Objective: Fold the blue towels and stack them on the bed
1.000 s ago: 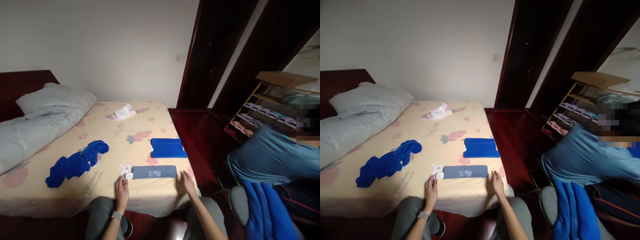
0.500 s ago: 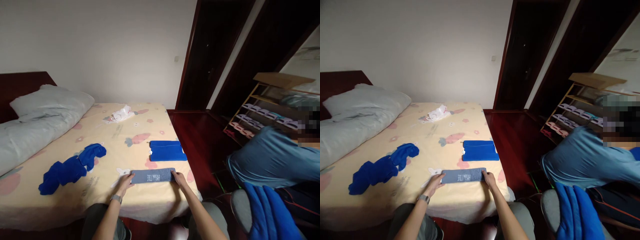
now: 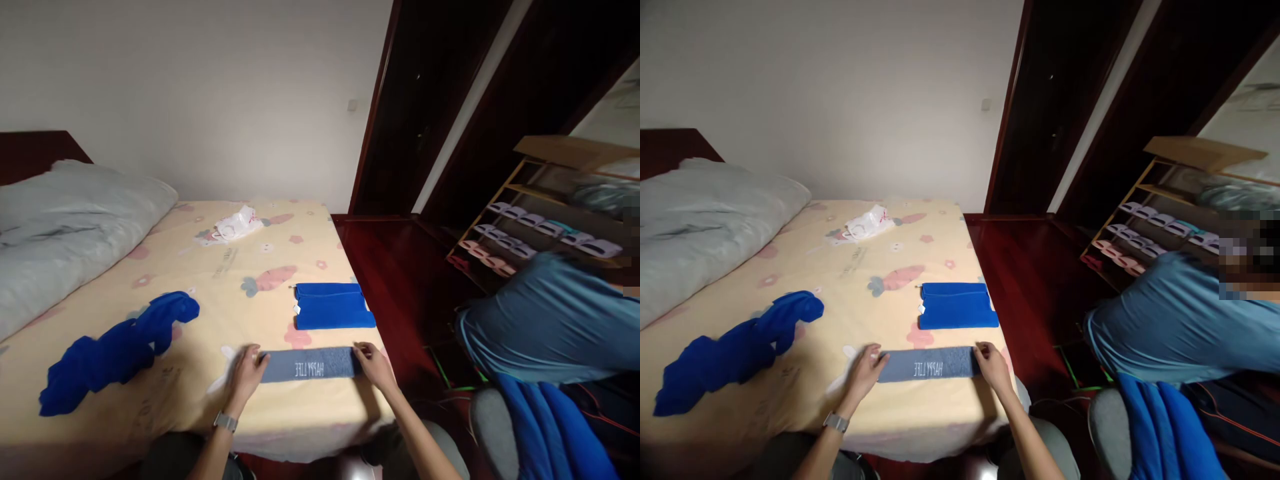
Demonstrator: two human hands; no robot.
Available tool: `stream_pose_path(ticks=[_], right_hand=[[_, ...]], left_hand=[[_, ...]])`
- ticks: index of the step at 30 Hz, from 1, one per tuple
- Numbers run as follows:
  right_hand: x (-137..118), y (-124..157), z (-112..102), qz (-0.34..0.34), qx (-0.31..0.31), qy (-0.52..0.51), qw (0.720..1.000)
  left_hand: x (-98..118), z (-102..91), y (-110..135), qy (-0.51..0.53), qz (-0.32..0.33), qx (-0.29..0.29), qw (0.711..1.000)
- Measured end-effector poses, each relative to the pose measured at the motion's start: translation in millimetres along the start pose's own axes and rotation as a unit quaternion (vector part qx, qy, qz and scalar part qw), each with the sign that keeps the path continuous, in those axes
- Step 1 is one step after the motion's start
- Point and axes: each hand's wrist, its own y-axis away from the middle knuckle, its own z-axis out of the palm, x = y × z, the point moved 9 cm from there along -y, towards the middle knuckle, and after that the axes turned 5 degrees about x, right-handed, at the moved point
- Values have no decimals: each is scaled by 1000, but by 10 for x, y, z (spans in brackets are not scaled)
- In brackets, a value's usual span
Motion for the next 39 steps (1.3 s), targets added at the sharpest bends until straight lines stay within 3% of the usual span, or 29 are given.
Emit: stream_pose_path(ticks=[2, 3, 6, 8, 11, 14, 19, 22, 24, 26, 28, 32, 37, 39], right_hand=[[-148, -146, -178, -85, 48, 52, 994], [-229, -227, -249, -130, 69, 89, 985], [-367, -498, -297, -225, 82, 198, 951], [-345, -679, -246, -249, 60, 239, 937], [-241, -889, -189, -259, 26, 248, 933], [-114, -1063, -189, -246, -3, 192, 950], [228, -1503, -189, -103, -23, 38, 994], [333, -1755, -174, -30, 3, -18, 999], [297, -1856, -183, -19, 33, -12, 999], [187, -1881, -216, -37, 71, 11, 997], [50, -1838, -242, -74, 103, 26, 992], [-161, -1700, -180, -163, 101, 53, 980], [-225, -1632, -90, -169, 22, 92, 981], [-268, -1499, -215, -163, 53, 82, 982]], left_hand=[[387, 6, -108, -58, 109, 36, 992], [601, 102, -162, -74, 158, 22, 984], [1171, 618, -283, -108, 288, -87, 947], [1357, 947, -366, -132, 328, -142, 925], [1354, 1222, -532, -127, 323, -172, 922], [1156, 1265, -733, -49, 264, -170, 948], [729, 1282, -1143, 115, 75, -116, 984], [706, 1345, -1308, 107, 47, -74, 990], [757, 1347, -1348, 87, 43, -42, 994], [867, 1276, -1320, 48, 71, 6, 996], [1046, 1225, -1219, -11, 151, 31, 988], [1275, 1402, -991, -108, 319, -41, 941], [1260, 1499, -1102, -135, 333, -65, 931], [1246, 1389, -1096, -131, 334, -66, 931]])
